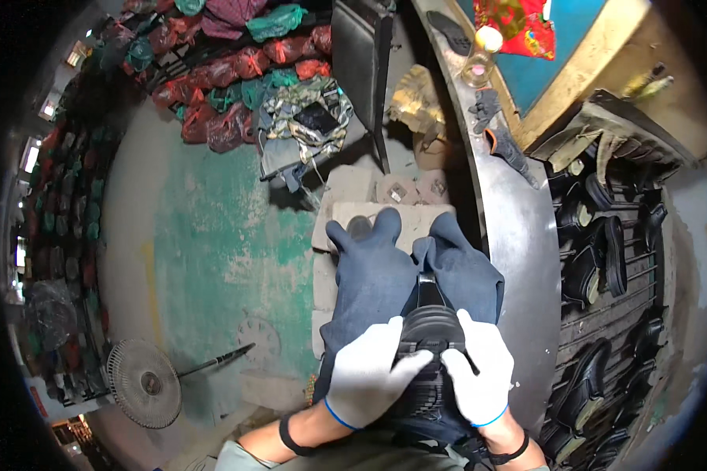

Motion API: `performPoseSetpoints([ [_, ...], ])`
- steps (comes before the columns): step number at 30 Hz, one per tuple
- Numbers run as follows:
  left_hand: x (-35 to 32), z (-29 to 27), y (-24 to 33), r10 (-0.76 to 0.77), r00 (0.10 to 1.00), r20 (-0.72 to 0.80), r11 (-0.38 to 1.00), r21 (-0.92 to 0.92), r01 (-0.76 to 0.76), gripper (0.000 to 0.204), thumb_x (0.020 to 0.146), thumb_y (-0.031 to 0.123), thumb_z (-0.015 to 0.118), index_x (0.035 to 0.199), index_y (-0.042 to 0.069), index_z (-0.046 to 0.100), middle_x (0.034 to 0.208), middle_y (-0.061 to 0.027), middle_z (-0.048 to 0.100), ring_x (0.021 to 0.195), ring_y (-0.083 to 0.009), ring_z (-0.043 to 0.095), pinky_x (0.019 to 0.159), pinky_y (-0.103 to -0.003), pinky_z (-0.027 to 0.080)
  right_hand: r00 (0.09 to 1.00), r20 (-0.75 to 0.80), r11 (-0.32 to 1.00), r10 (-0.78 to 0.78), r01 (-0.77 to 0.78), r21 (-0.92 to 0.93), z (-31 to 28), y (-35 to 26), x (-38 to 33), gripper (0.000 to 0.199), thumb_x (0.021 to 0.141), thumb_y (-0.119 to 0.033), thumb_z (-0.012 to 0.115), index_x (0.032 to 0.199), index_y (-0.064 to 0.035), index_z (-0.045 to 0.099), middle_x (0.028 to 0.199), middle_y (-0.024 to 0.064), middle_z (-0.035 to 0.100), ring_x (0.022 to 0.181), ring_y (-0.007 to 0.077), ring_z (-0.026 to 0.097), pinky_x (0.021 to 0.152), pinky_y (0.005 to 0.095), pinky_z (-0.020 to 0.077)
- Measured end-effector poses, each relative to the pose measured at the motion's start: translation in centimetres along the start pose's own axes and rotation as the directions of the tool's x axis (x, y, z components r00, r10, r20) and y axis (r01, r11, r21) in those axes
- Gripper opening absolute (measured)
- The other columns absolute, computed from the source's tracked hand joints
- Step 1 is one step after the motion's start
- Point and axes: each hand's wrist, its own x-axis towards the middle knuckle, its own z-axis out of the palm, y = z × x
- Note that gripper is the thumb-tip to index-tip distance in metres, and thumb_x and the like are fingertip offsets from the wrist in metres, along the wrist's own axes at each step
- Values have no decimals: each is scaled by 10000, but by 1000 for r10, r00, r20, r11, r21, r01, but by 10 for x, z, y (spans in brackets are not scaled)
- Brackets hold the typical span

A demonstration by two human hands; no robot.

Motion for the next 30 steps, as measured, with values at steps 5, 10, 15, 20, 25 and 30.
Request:
performPoseSetpoints([
  [5, -12, -53, 63, 136, 989, -54, 918, -367, -147, 608, 780, 296, 1004, 1240, -11, 753, 1056, -141, 793, 885, -309, 775, 828, -350, 606, 933, -235, 960, -272, 247, -129, -22, -48, -36, 544, 789, -163, 872, 1269, 67, 763, 1166, 236, 713, 1003, 361, 714, 877, 456, 583],
  [10, -69, -58, 90, -214, 975, 64, 857, -467, 219, 1101, 695, 298, 1057, 1594, 15, 489, 1517, -244, 611, 1401, -336, 633, 1195, -438, 502, 976, -218, 810, 27, 106, 577, -19, -46, -92, 513, 978, -340, 733, 1313, 42, 665, 1298, 262, 711, 1160, 402, 727, 1026, 502, 571],
  [15, -96, -19, 59, 419, 695, 585, 822, 81, -564, 768, 907, 416, 822, 1523, 34, 568, 1569, -262, 514, 1437, -502, 486, 1172, -632, 435, 695, 561, -349, 451, -441, 827, 3, 54, -147, 727, 1006, -381, 580, 1584, 55, 513, 1484, 273, 660, 1316, 362, 697, 1169, 514, 544],
  [20, -109, 1, 3, 363, 870, 334, 925, -240, -294, 844, 983, 539, 786, 1626, 65, 515, 1751, -249, 381, 1632, -417, 366, 1307, -610, 303, 732, 626, -492, 270, -454, 743, 32, 77, -149, 857, 797, -252, 643, 1585, 55, 501, 1511, 332, 617, 1352, 481, 652, 1211, 613, 502],
  [25, -48, 59, -13, -327, 944, 39, 880, -351, 319, 524, 1204, 270, 420, 1676, 43, 438, 1718, -194, 468, 1537, -332, 527, 1287, -385, 381, 749, 622, -562, 228, -420, 712, 35, 86, -153, 776, 814, -102, 605, 1572, 47, 533, 1506, 261, 650, 1353, 433, 667, 1192, 555, 542],
  [30, -51, 98, -20, -270, 962, 40, 700, -678, 225, 622, 1172, 232, 487, 1735, 32, 311, 1698, -168, 493, 1563, -260, 465, 1296, -358, 323, 754, 582, -302, 305, -503, 810, 23, 75, -142, 825, 781, 41, 694, 1587, 56, 520, 1530, 226, 640, 1380, 352, 655, 1197, 481, 528],
])
